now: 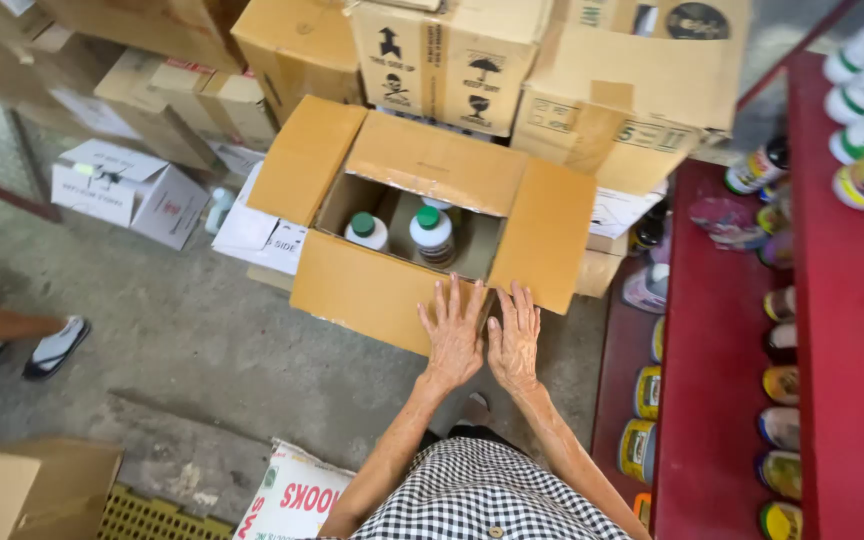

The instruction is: Moving agricultural chemical bottles from boxes to shelves and vice versa in a storage area.

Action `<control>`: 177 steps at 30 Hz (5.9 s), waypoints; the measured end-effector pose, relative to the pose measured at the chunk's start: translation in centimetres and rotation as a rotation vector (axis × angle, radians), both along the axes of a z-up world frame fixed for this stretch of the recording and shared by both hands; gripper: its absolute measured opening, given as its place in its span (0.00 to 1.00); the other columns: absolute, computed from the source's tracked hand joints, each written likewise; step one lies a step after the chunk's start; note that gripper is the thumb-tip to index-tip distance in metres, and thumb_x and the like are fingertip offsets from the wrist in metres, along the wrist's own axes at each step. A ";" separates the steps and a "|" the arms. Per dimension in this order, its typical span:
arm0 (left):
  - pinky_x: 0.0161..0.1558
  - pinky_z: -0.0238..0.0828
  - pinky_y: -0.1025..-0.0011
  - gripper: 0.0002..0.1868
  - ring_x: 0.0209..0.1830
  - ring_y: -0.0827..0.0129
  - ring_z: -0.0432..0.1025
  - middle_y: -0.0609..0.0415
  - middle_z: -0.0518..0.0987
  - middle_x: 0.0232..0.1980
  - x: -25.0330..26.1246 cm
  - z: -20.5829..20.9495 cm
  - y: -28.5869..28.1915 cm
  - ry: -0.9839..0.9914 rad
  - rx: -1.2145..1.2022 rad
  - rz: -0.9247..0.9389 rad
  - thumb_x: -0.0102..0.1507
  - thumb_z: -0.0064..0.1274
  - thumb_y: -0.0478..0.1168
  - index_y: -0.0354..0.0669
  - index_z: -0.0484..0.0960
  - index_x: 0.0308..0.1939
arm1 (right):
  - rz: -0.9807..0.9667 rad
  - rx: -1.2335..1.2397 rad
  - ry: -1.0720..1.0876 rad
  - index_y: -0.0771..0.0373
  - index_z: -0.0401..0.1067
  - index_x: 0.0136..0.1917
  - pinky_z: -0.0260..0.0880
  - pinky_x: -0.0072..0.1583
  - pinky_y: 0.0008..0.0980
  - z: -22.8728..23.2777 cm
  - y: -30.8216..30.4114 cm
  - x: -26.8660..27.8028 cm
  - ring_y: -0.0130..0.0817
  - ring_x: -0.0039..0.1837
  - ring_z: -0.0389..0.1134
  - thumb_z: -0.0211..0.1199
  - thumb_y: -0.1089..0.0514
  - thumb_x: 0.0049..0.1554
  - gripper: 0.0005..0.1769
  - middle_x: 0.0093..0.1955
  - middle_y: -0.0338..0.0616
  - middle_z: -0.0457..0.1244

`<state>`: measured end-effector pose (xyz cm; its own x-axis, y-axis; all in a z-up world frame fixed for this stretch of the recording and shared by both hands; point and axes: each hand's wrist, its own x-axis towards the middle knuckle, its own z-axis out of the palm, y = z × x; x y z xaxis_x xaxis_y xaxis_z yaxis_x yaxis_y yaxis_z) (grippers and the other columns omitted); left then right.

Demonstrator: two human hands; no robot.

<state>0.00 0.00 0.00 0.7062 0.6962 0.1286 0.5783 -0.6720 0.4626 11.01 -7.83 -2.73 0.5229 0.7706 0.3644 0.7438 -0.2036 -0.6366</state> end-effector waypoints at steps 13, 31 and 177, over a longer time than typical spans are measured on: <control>0.67 0.26 0.25 0.70 0.79 0.35 0.34 0.36 0.43 0.81 -7.3 0.0 17.2 0.062 -0.126 0.207 0.38 0.73 0.64 0.41 0.53 0.76 | 0.021 -0.029 0.158 0.61 0.72 0.63 0.61 0.72 0.46 1.4 11.8 0.2 0.54 0.73 0.59 0.59 0.68 0.55 0.22 0.73 0.54 0.59; 0.64 0.68 0.59 0.18 0.63 0.50 0.72 0.45 0.76 0.65 -13.0 -1.3 29.6 -0.550 -0.090 -0.101 0.63 0.53 0.28 0.42 0.82 0.57 | 0.389 -0.555 0.138 0.70 0.62 0.70 0.71 0.58 0.48 -7.6 37.8 -3.9 0.65 0.60 0.67 0.79 0.55 0.43 0.47 0.63 0.72 0.59; 0.67 0.27 0.21 0.39 0.82 0.35 0.31 0.37 0.37 0.83 13.1 -6.8 -22.9 -0.066 0.063 -1.477 0.66 0.43 0.48 0.51 0.48 0.80 | -1.503 -0.437 0.123 0.57 0.43 0.82 0.27 0.71 0.82 -1.9 -25.7 -5.0 0.56 0.85 0.30 0.54 0.43 0.62 0.43 0.86 0.50 0.35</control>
<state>13.12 -22.86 -6.77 0.7452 -0.6391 0.1902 -0.6520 -0.6386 0.4086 6.05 -33.54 -4.59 0.8874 -0.4324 0.1600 -0.3516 -0.8592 -0.3718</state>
